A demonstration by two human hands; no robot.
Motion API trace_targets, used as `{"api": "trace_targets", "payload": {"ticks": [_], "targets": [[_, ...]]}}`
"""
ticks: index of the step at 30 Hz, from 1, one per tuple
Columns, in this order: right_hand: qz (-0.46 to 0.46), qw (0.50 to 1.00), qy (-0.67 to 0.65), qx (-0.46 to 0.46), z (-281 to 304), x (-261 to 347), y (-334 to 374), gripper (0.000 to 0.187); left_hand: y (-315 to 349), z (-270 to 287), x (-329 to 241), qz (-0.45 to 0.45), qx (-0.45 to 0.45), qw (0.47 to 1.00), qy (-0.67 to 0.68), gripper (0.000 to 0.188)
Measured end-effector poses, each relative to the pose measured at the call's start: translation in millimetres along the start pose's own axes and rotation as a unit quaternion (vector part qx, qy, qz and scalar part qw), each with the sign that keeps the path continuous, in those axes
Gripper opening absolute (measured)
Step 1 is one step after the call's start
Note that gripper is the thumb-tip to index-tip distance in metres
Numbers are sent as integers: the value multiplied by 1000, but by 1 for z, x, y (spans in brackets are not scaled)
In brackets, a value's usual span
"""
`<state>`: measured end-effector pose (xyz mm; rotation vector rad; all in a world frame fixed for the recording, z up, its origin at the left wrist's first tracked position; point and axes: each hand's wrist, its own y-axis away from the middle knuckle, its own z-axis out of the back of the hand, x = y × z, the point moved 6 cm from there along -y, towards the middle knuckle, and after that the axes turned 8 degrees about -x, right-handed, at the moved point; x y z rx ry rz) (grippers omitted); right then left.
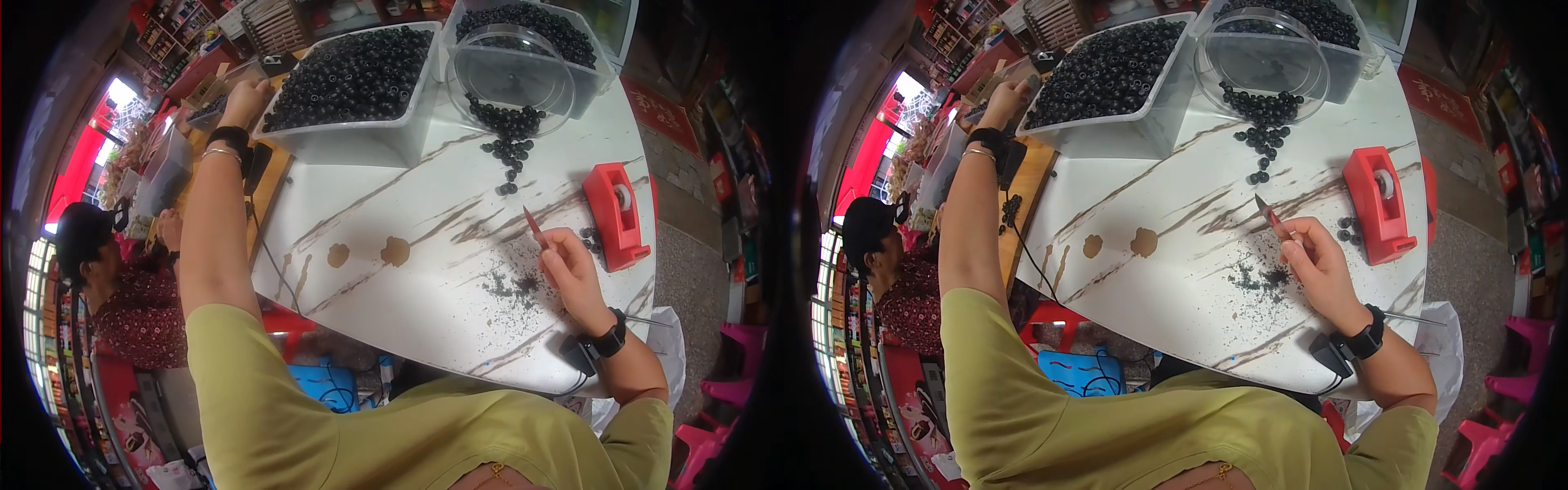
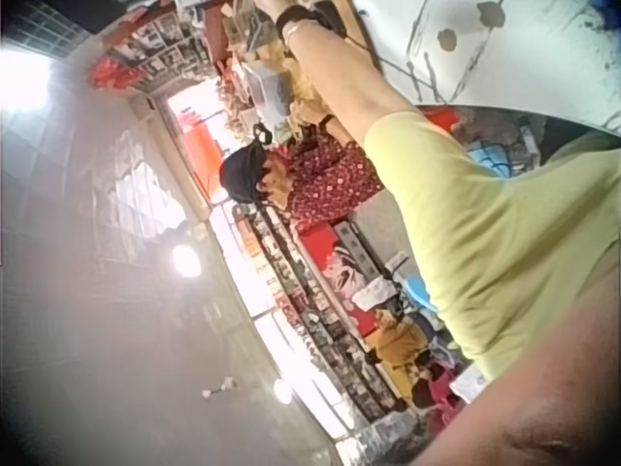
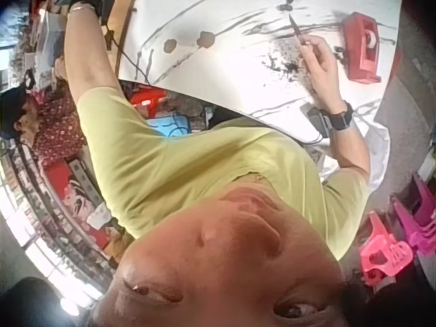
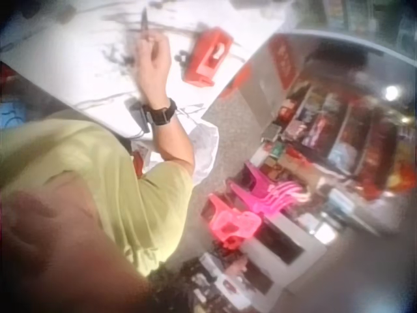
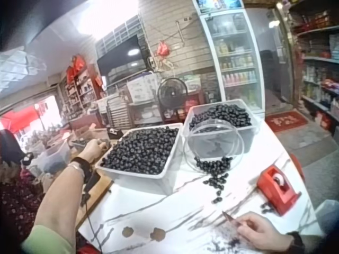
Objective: The person is using a small pointed tool to trim or clean individual black beads at a workstation.
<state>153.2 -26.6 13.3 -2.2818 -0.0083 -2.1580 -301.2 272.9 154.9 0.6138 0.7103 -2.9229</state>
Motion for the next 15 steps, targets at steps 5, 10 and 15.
{"api": "trace_targets", "payload": {"ticks": [5, 10, 15], "targets": [[-4, 1000, 5, -1, 1, 0, 0, 18, 2, -8, -6, 81, 27, 996, 36, 36], [2, 1000, 5, 4, -3, 2, 0, 18, -3, 11, -11, -7, -45, 998, -35, 37], [12, 999, -17, -44, 6, 3, -1, 20, 65, 16, -154, -210, -112, 932, 275, 27]]}}
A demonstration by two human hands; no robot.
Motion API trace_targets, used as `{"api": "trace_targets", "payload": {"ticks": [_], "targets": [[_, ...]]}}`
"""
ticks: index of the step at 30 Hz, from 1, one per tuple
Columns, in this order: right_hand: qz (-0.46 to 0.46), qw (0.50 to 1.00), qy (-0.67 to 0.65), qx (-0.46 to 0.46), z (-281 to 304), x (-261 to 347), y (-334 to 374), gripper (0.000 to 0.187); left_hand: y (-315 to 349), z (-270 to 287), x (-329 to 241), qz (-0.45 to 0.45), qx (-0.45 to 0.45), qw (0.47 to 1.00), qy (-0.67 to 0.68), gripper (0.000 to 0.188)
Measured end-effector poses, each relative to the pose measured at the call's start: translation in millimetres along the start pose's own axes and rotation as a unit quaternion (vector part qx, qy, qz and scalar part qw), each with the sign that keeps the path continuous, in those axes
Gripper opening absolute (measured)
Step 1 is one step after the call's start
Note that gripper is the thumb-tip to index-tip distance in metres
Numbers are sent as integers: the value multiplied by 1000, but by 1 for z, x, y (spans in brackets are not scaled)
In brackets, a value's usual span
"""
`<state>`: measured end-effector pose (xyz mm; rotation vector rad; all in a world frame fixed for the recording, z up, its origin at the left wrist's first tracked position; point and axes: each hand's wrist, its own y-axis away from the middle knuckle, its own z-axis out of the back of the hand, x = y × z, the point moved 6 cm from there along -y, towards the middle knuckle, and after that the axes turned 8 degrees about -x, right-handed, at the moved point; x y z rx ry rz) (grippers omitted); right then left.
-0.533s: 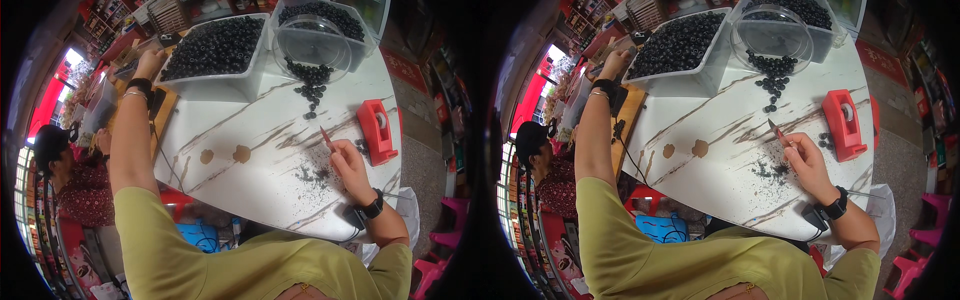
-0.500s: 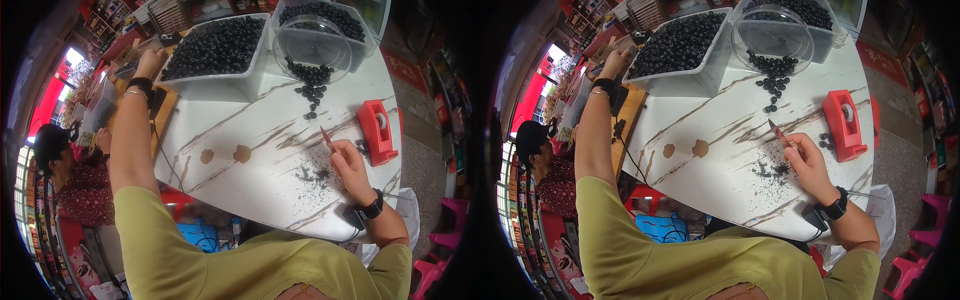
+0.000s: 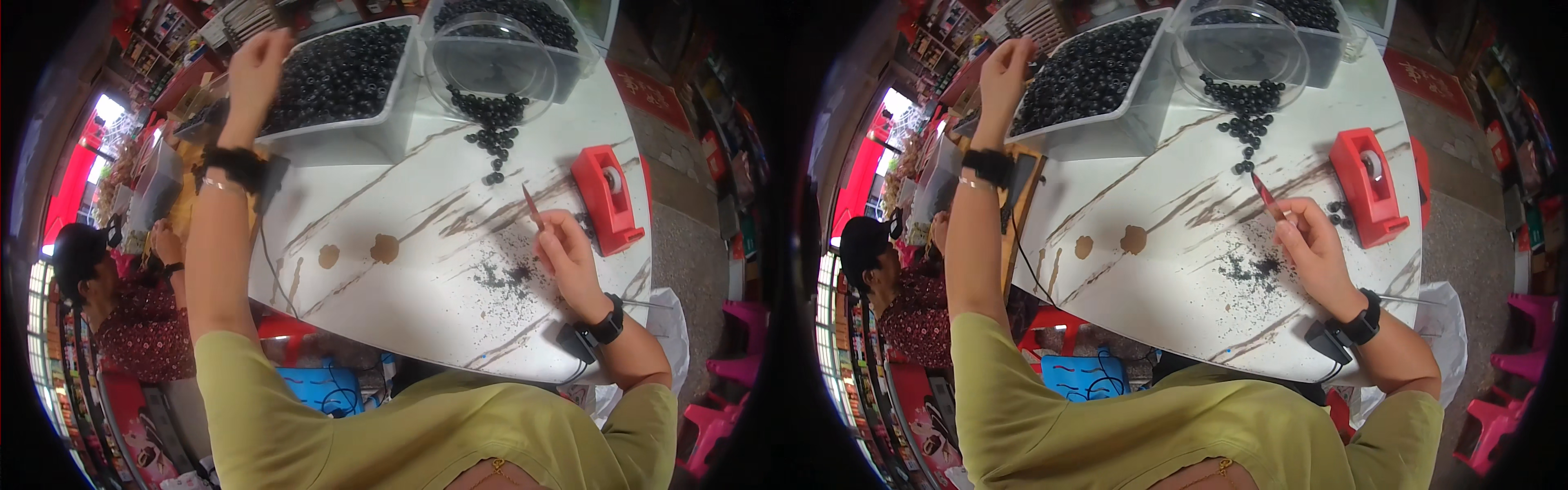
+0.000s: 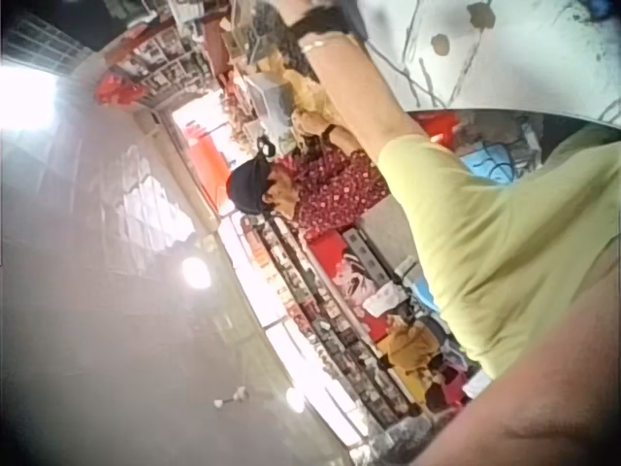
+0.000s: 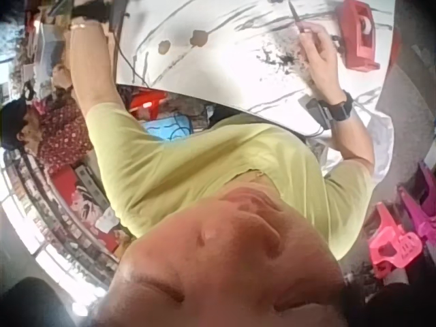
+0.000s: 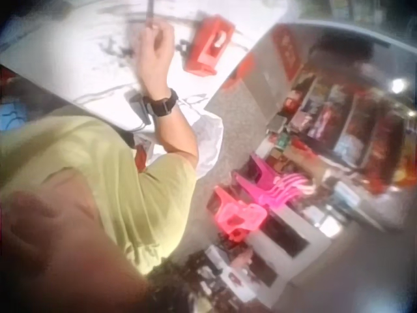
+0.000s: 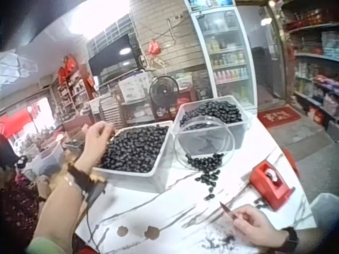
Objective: The person is using a small pointed tool to trim or clean individual black beads at a workstation.
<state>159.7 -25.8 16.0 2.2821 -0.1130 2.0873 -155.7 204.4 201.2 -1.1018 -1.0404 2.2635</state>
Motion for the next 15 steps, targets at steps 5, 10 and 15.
{"api": "trace_targets", "payload": {"ticks": [5, 10, 15], "targets": [[26, 999, -1, -40, 8, 2, -3, 21, 112, -118, -124, -106, 347, 925, 117, 14], [30, 998, -15, -53, 10, 4, -3, 21, 180, -190, -109, -107, 411, 905, 29, 24], [51, 998, -34, -27, 6, 9, 0, 21, 193, -207, -85, -43, 392, 919, -11, 24]]}}
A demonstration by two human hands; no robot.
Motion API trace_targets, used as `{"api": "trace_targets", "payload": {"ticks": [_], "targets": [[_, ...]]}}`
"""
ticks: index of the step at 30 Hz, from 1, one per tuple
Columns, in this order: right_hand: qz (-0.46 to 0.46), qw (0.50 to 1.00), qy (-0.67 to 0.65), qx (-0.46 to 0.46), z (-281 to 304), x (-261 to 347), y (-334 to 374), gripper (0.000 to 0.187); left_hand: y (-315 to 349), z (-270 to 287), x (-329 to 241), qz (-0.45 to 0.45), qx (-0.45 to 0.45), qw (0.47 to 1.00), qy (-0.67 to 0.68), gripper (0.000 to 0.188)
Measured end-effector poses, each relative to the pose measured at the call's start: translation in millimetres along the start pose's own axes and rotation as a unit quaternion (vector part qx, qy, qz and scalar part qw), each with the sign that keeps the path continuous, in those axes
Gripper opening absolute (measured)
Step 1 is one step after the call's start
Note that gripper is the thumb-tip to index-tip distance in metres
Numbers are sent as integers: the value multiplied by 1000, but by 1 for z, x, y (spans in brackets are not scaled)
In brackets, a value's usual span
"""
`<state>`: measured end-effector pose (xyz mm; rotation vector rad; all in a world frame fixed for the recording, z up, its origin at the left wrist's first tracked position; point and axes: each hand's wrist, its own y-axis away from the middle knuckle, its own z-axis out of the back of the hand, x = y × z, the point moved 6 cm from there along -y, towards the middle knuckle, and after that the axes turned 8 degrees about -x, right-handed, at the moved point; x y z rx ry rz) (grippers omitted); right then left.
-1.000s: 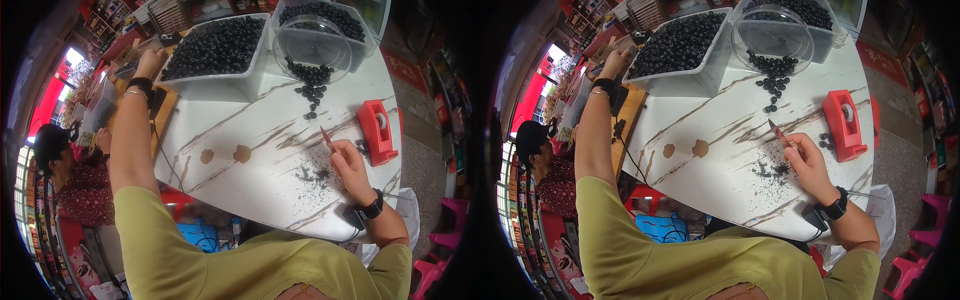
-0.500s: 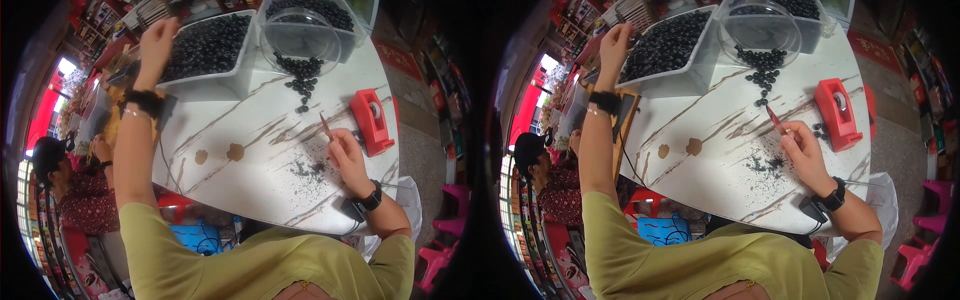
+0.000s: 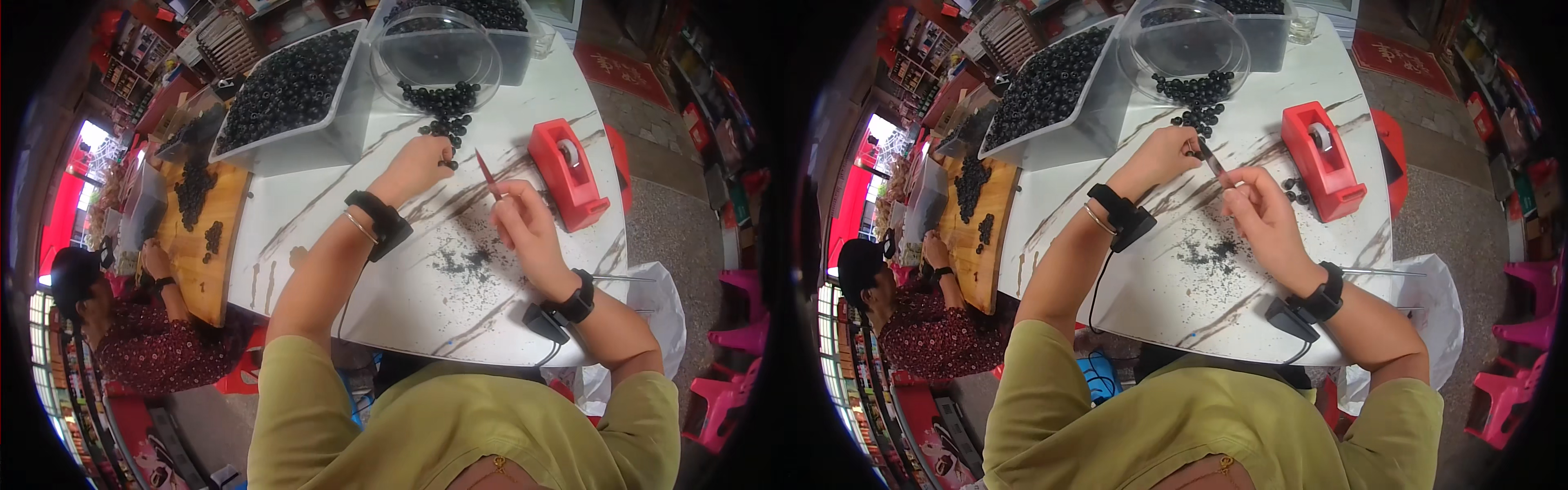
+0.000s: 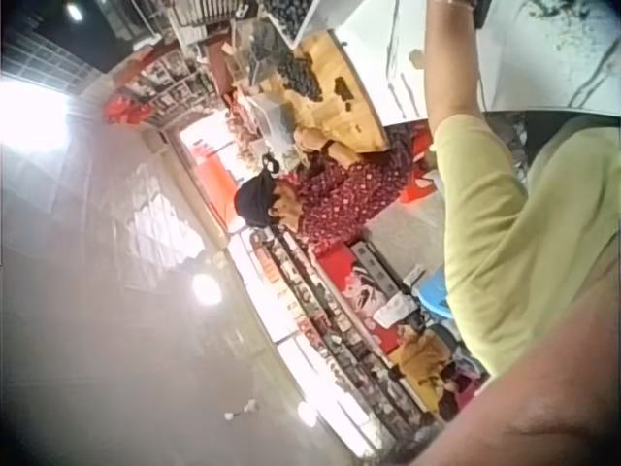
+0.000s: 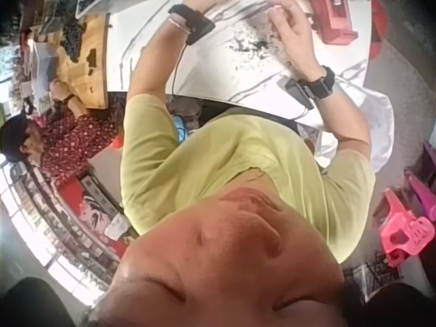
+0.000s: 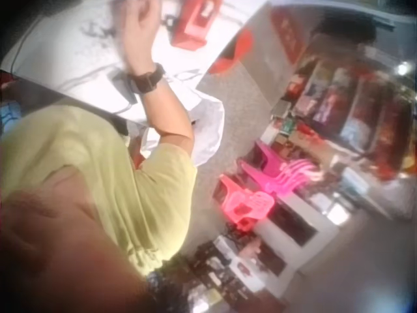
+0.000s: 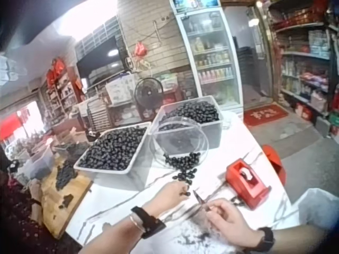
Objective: The person is using a small pointed tool to trim or clean individual black beads at a workstation.
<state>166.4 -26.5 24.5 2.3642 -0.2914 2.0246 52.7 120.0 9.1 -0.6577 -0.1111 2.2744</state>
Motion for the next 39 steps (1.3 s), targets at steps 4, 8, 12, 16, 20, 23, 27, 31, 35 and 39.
{"api": "trace_targets", "payload": {"ticks": [4, 8, 12, 16, 20, 23, 27, 31, 35, 39], "targets": [[-5, 1000, -16, 8, 0, -3, -1, 20, 7, 8, -1, 148, -28, 970, 193, 20], [-1, 1000, -29, 9, -2, -2, -2, 20, 25, 15, -15, 215, -95, 796, 558, 21], [-25, 999, -30, 7, 0, -4, -1, 20, 45, 2, -28, 173, -30, 659, 732, 27], [-7, 999, -26, 22, 1, -2, -1, 20, 56, 0, -33, 207, -58, 629, 747, 23], [0, 1000, -10, 15, 1, -7, 2, 19, 71, -15, -31, 161, 10, 615, 772, 24], [-25, 999, 8, 42, -2, -12, 2, 20, 71, -17, -40, 164, 3, 609, 776, 21], [-51, 997, 25, 59, -7, -18, 4, 23, 67, -16, -42, 200, 7, 604, 771, 19], [-46, 997, 31, 60, -12, -17, 4, 29, 66, -16, -40, 159, -9, 593, 790, 19], [-38, 997, 24, 60, -13, -15, 3, 31, 67, -17, -40, 155, -18, 610, 777, 18], [-5, 997, 38, 66, -9, -11, 5, 32, 67, -23, -43, 137, -17, 604, 785, 18]]}}
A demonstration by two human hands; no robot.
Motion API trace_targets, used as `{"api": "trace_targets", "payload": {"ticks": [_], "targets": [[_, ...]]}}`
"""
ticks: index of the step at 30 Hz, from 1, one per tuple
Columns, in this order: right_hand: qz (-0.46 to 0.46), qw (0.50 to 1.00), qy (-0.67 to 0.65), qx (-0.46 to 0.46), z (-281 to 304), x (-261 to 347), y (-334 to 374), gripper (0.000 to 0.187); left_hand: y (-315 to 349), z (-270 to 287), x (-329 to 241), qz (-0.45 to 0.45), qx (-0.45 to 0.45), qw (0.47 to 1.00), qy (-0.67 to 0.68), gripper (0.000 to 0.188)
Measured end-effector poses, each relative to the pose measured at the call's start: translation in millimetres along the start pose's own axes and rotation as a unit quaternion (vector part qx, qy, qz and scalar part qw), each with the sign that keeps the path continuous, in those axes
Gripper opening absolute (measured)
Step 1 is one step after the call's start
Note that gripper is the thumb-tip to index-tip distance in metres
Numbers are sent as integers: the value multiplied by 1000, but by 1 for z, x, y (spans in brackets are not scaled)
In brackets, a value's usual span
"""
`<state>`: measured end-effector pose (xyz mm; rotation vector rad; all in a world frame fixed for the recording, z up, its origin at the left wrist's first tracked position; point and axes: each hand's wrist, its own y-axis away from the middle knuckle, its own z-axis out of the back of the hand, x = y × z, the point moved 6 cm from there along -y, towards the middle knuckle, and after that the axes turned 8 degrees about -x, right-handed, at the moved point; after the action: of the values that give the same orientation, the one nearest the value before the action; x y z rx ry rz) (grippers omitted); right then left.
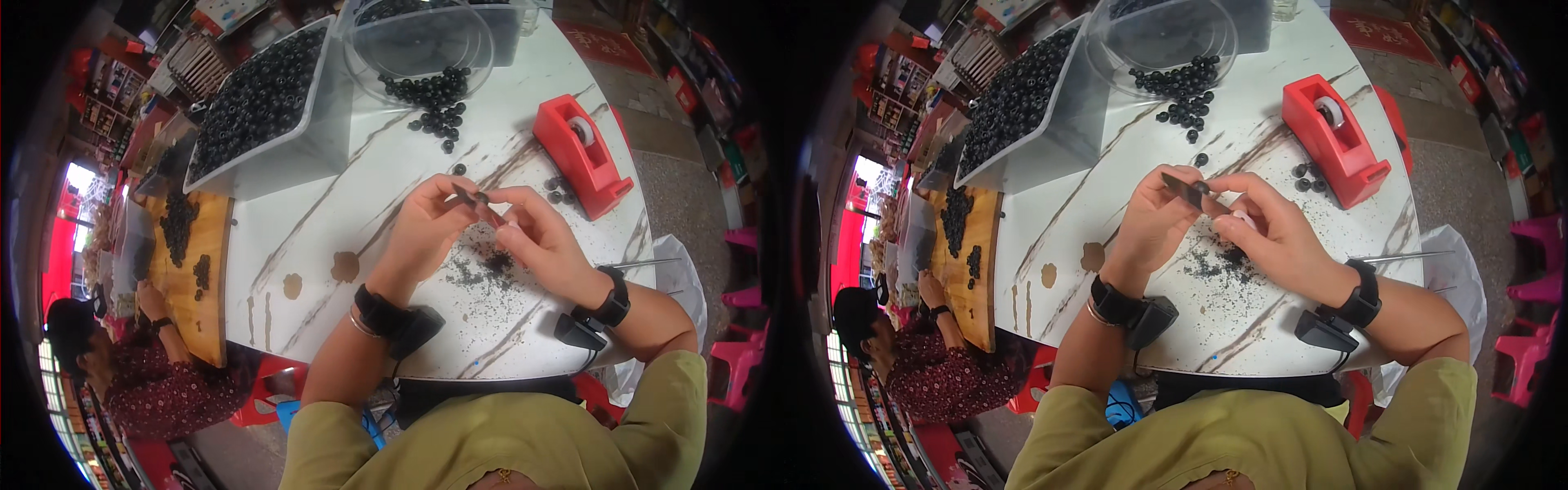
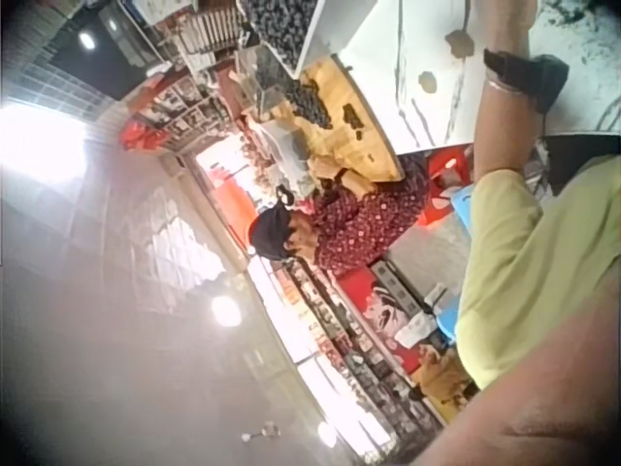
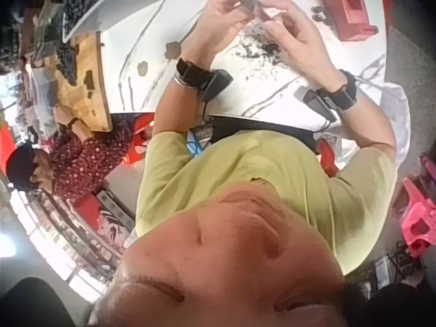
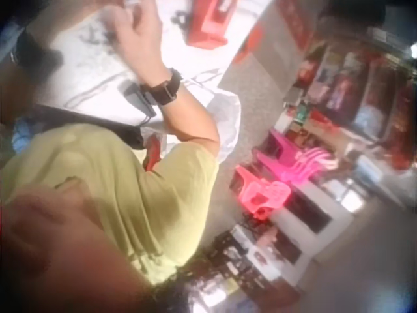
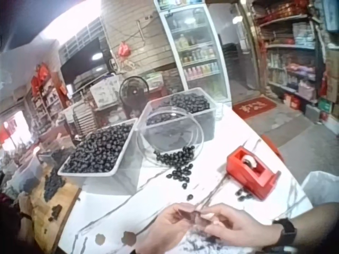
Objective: The person is using a small pointed tool to trim or clean individual black beads at a workstation.
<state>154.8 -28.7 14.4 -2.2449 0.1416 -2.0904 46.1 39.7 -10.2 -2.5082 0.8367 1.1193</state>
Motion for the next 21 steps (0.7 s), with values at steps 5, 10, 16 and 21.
{"api": "trace_targets", "payload": {"ticks": [5, 10, 16, 21], "targets": [[35, 999, 40, 9, 3, 1, 1, 32, 2, -7, -7, -45, 16, 998, -50, 14], [18, 999, 26, 10, 3, 4, 2, 32, 3, -12, -9, -44, 21, 997, -63, 13], [42, 994, 100, 12, 6, 2, 2, 27, 2, -2, -9, -49, 9, 993, -104, 12], [10, 995, 98, 10, 7, 2, 3, 26, 3, -2, -5, -37, 27, 995, -85, 13]]}}
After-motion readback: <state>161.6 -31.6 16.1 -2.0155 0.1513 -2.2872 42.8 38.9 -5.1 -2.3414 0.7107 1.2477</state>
